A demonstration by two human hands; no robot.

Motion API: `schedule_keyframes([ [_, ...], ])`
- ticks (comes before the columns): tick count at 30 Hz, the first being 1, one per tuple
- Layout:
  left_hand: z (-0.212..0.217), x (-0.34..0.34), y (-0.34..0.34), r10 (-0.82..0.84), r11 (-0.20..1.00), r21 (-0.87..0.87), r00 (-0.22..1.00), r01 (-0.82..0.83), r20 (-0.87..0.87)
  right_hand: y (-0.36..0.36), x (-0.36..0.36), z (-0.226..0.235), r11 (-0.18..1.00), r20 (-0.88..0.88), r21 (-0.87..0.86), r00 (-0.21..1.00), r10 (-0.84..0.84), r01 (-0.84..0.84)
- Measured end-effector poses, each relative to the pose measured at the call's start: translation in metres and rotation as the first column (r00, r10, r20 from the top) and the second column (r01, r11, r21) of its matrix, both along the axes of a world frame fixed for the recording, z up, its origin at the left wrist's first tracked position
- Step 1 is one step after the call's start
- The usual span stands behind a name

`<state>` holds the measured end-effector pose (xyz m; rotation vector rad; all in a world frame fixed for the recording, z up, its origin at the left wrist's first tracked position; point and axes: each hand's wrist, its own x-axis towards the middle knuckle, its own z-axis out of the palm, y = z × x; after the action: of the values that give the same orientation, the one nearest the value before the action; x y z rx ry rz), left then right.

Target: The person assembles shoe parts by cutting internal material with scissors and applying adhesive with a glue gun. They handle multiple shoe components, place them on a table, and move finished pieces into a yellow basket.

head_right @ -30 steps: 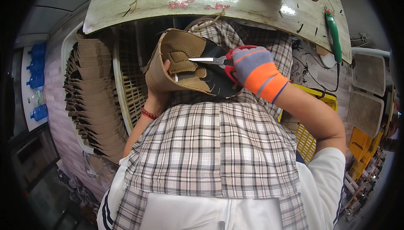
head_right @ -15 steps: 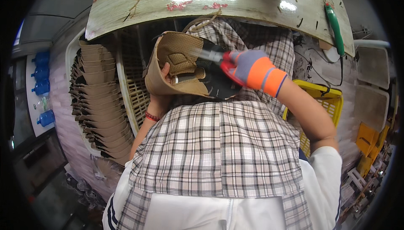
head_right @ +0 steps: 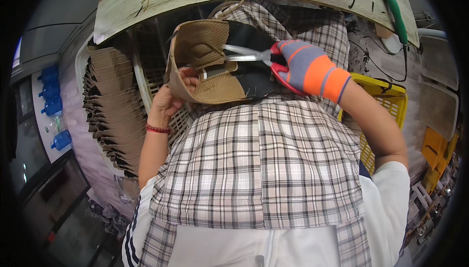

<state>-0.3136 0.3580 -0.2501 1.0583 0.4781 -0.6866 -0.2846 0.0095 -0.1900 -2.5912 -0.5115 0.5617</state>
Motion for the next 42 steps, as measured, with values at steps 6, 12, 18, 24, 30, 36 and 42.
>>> schedule_keyframes([
  [6, -0.01, -0.014, 0.007, -0.134, 0.986, -0.11, 0.988, 0.125, -0.075, 0.003, -0.007, 0.003, 0.954, -0.11, -0.076, 0.954, 0.28, -0.289],
  [12, -0.011, -0.023, -0.001, -0.055, 0.998, -0.026, 0.998, 0.055, -0.037, 0.013, 0.0, 0.008, 0.896, -0.25, -0.194, 0.904, 0.348, -0.399],
  [18, -0.005, -0.021, -0.001, -0.085, 0.996, -0.013, 0.995, 0.085, -0.051, 0.03, 0.003, 0.021, 0.876, -0.221, -0.217, 0.896, 0.385, -0.431],
  [24, -0.007, -0.023, 0.001, -0.081, 0.997, -0.005, 0.995, 0.08, -0.053, 0.02, 0.003, 0.025, 0.886, -0.013, -0.254, 0.917, 0.399, -0.389],
  [30, -0.008, -0.022, 0.001, -0.072, 0.997, -0.017, 0.995, 0.071, -0.064, 0.008, 0.007, 0.021, 0.941, 0.17, -0.096, 0.926, 0.338, -0.326],
  [36, -0.017, -0.027, 0.003, -0.032, 0.998, -0.048, 0.995, 0.028, -0.096, 0.026, 0.001, 0.016, 0.925, -0.143, -0.203, 0.944, 0.296, -0.321],
  [42, -0.028, -0.029, -0.004, 0.054, 0.995, -0.071, 0.984, -0.066, -0.167, 0.034, 0.003, 0.004, 0.953, 0.209, -0.138, 0.932, 0.296, -0.272],
])
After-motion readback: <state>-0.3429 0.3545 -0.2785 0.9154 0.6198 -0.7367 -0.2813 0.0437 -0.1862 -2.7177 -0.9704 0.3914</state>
